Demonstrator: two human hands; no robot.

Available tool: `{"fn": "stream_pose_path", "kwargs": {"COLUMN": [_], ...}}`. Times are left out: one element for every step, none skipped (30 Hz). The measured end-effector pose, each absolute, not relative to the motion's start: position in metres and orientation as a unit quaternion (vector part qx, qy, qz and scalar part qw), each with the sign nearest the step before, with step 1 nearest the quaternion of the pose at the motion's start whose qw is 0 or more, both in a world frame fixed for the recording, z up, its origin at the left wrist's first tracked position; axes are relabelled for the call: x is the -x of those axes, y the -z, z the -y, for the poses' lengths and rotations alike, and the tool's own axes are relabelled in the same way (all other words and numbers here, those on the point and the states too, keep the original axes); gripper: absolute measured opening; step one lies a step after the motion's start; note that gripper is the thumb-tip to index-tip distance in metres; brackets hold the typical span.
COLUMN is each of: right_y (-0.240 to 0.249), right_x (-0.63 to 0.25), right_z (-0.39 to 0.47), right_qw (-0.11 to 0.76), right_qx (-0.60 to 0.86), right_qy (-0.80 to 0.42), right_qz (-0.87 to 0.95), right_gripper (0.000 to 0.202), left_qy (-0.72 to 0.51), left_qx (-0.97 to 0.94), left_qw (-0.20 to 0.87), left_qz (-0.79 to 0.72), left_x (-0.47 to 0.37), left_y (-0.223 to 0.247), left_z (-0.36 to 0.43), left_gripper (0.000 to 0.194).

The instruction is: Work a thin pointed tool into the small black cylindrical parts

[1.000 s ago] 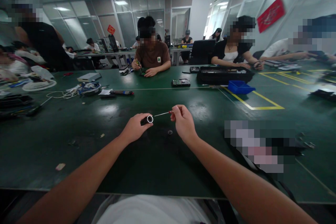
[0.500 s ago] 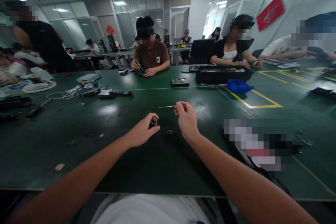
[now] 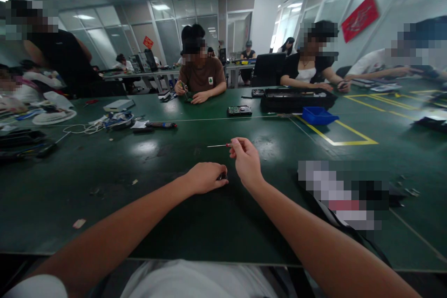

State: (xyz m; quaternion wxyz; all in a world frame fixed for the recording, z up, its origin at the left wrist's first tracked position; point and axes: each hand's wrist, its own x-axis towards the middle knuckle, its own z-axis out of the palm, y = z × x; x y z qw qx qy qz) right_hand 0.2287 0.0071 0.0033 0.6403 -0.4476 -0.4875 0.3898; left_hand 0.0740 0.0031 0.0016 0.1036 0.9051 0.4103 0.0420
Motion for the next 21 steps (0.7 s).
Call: {"fn": "stream_pose_path", "kwargs": {"right_y": [-0.004, -0.004, -0.005, -0.005, -0.005, -0.005, -0.005, -0.004, -0.003, -0.003, -0.002, -0.001, -0.001, -0.001, 0.000, 0.000, 0.000, 0.001, 0.001, 0.002, 0.003], "right_x": [-0.228, -0.228, -0.228, -0.228, -0.228, -0.228, -0.228, -0.228, -0.228, -0.228, -0.228, -0.228, -0.229, -0.229, -0.229, -0.229, -0.229, -0.229, -0.229, -0.229, -0.229], "right_z": [-0.007, -0.007, -0.007, -0.007, -0.007, -0.007, -0.007, -0.007, -0.007, -0.008, -0.008, -0.009, -0.009, -0.010, -0.010, -0.010, -0.011, -0.011, -0.011, -0.012, -0.012], "right_qw": [0.643, 0.644, 0.643, 0.642, 0.641, 0.640, 0.639, 0.639, 0.639, 0.639, 0.637, 0.635, 0.633, 0.631, 0.630, 0.629, 0.627, 0.625, 0.622, 0.619, 0.615], "right_qx": [0.448, 0.449, 0.450, 0.451, 0.453, 0.454, 0.453, 0.452, 0.451, 0.449, 0.449, 0.450, 0.452, 0.454, 0.457, 0.460, 0.463, 0.466, 0.468, 0.470, 0.472], "right_qy": [-0.389, -0.389, -0.388, -0.388, -0.388, -0.390, -0.392, -0.395, -0.397, -0.399, -0.401, -0.401, -0.400, -0.397, -0.395, -0.393, -0.392, -0.391, -0.391, -0.391, -0.392], "right_qz": [0.484, 0.483, 0.483, 0.483, 0.483, 0.483, 0.482, 0.481, 0.480, 0.480, 0.482, 0.484, 0.486, 0.487, 0.488, 0.488, 0.489, 0.490, 0.491, 0.493, 0.495], "right_gripper": [0.023, 0.022, 0.022, 0.022, 0.022, 0.022, 0.021, 0.021, 0.020, 0.020, 0.020, 0.021, 0.021, 0.021, 0.021, 0.021, 0.022, 0.022, 0.023, 0.023, 0.024], "left_qy": [-0.051, -0.062, -0.075, -0.091, -0.109, -0.129, -0.154, -0.180, -0.205, -0.228, -0.248, -0.270, -0.297, -0.335, -0.380, -0.419, -0.452, -0.491, -0.533, -0.568, -0.583], "left_qx": [-0.903, -0.899, -0.892, -0.881, -0.868, -0.854, -0.840, -0.824, -0.805, -0.783, -0.756, -0.723, -0.689, -0.650, -0.606, -0.567, -0.528, -0.486, -0.437, -0.386, -0.366], "left_qw": [0.117, 0.139, 0.168, 0.200, 0.231, 0.256, 0.275, 0.288, 0.303, 0.320, 0.346, 0.378, 0.407, 0.435, 0.465, 0.487, 0.498, 0.500, 0.495, 0.485, 0.476], "left_qz": [-0.410, -0.411, -0.414, -0.419, -0.425, -0.433, -0.442, -0.454, -0.467, -0.482, -0.498, -0.512, -0.522, -0.526, -0.522, -0.515, -0.518, -0.522, -0.529, -0.541, -0.548], "left_x": [-0.071, -0.067, -0.062, -0.055, -0.048, -0.041, -0.032, -0.023, -0.013, -0.002, 0.009, 0.022, 0.036, 0.052, 0.069, 0.087, 0.106, 0.126, 0.148, 0.169, 0.192], "left_y": [-0.002, -0.002, -0.002, -0.002, -0.001, -0.001, -0.002, -0.002, -0.003, -0.004, -0.005, -0.007, -0.008, -0.010, -0.012, -0.014, -0.017, -0.020, -0.024, -0.028, -0.032], "left_z": [-0.003, -0.004, -0.005, -0.006, -0.008, -0.010, -0.013, -0.016, -0.019, -0.022, -0.025, -0.027, -0.029, -0.029, -0.029, -0.027, -0.025, -0.021, -0.016, -0.010, -0.004], "left_gripper": [0.025, 0.025, 0.025, 0.025, 0.024, 0.023, 0.023, 0.023, 0.025, 0.027, 0.031, 0.034, 0.034, 0.031, 0.027, 0.025, 0.025, 0.025, 0.023, 0.019, 0.014]}}
